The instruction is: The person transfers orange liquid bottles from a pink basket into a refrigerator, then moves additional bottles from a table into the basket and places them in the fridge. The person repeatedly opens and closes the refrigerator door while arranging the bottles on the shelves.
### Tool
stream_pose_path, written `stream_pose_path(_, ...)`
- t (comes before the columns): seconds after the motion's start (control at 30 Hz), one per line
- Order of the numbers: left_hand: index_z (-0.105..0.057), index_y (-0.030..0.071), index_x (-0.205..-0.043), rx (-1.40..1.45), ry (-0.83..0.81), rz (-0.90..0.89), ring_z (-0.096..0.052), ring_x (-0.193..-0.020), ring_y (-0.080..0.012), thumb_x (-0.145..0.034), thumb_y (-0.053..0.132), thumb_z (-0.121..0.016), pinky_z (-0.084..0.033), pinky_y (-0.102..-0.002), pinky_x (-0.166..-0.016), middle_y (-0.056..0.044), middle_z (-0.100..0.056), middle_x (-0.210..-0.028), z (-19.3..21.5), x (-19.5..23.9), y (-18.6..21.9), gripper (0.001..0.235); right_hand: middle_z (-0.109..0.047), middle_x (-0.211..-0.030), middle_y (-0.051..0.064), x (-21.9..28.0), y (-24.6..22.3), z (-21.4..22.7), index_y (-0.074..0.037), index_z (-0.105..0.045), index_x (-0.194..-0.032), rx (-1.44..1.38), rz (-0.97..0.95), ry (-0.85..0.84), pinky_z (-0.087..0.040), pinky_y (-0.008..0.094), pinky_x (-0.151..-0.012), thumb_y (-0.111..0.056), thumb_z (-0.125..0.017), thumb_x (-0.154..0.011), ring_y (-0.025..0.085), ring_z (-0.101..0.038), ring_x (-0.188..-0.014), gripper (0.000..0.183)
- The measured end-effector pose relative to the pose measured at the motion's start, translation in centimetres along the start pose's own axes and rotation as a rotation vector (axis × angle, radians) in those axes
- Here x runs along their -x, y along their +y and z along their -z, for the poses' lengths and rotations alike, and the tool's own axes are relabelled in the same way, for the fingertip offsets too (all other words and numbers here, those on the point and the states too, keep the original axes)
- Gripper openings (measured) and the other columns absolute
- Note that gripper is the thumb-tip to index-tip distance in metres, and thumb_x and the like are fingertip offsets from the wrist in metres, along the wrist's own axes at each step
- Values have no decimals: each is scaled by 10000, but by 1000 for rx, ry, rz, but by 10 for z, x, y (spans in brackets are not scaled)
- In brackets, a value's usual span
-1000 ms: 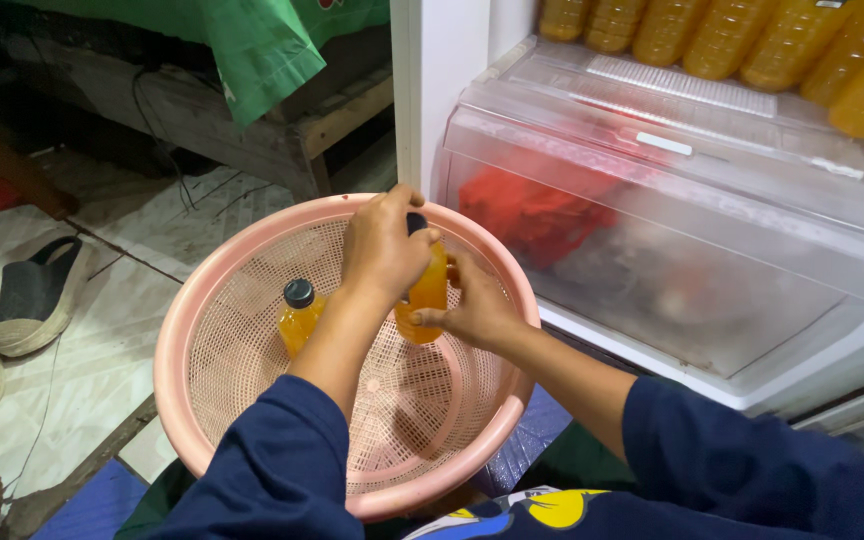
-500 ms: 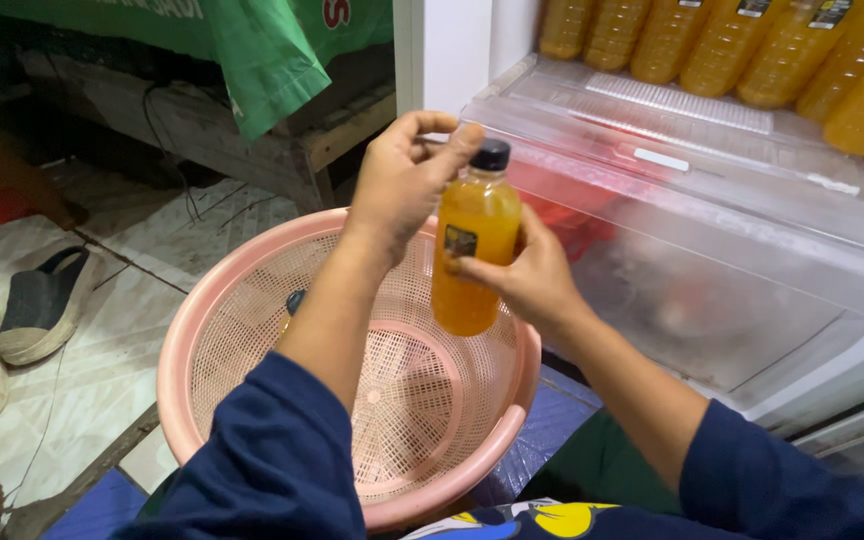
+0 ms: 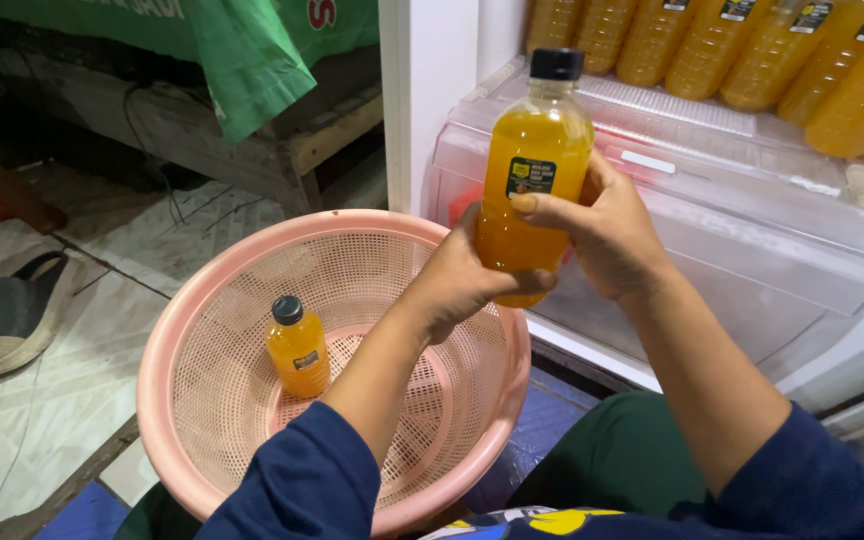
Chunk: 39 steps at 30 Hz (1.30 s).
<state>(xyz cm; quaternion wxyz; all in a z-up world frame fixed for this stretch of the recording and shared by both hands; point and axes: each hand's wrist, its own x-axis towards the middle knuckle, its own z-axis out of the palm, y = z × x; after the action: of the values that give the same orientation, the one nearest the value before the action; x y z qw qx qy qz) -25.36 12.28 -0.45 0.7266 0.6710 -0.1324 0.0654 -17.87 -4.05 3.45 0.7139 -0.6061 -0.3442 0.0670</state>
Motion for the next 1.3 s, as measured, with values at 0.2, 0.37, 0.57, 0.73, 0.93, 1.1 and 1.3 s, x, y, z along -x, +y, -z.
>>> stream_pose_path(0.2, -413, 68, -1409, 91, 48, -70, -671, -1069, -198, -728, 50, -840, -596, -317, -834, -81, -635, -1174, -19, -20, -3, 804, -684, -1204, 73, 4, -24, 0, -66, -515, -1367, 117, 11, 65, -574, 333, -958, -189, -838, -824, 161, -681, -1102, 644)
stream_pose_path(0.37, -350, 69, -1450, 105, 77, -92, -644, -1051, -219, -743, -1, -818, -572, -337, -783, -104, -618, -1209, -38, -40, -24, 850, -714, -1157, 87, 8, -20, 7, -40, -538, -1285, 400, -41, 244, -626, 354, -894, -124, -872, -760, 177, -725, -1041, 628)
stream_pose_path(0.57, -171, 76, -1548, -146, 76, -278, -572, -1296, -321, -678, 206, -934, -511, -434, -1047, -199, -545, -1406, -53, -59, -46, 1164, -742, -1162, 99, 6, -7, 44, 1, -599, -1288, 388, 80, 307, -636, 372, -926, -58, -875, -802, 202, -745, -1035, 562)
stream_pose_path(0.73, -164, 74, -1590, -896, 1, 9, -401, -1409, -443, -656, 518, -882, -307, -565, -1163, -266, -469, -1459, -62, -34, -72, 1259, -721, -1210, 90, -16, -7, 99, -22, -520, -1314, 500, 243, 446, -641, 362, -961, -59, -942, -793, 202, -744, -1074, 671)
stream_pose_path(0.93, -270, 69, -1544, -1101, -137, 144, -168, -1526, -407, -738, 479, -855, -111, -633, -1193, -205, -421, -1512, -72, 5, -105, 1076, -672, -1213, 94, -45, 5, 170, -29, -453, -1313, 790, 391, 627, -643, 351, -921, -70, -949, -719, 212, -718, -1075, 775)
stream_pose_path(1.1, -345, 73, -1514, -1093, -141, 161, -166, -1534, -384, -753, 400, -846, -97, -601, -1216, -177, -436, -1505, -73, 7, -111, 968, -660, -1257, 119, -55, 32, 221, -5, -430, -1288, 973, 445, 701, -639, 370, -928, -57, -918, -700, 242, -704, -1113, 766)
stream_pose_path(1.3, -436, 73, -1453, -1078, -151, 159, -173, -1540, -378, -750, 368, -850, -97, -586, -1227, -178, -464, -1482, -72, 8, -111, 867, -654, -1282, 122, -68, 53, 264, -7, -426, -1301, 1005, 494, 702, -638, 378, -959, -43, -916, -701, 248, -699, -1140, 775)
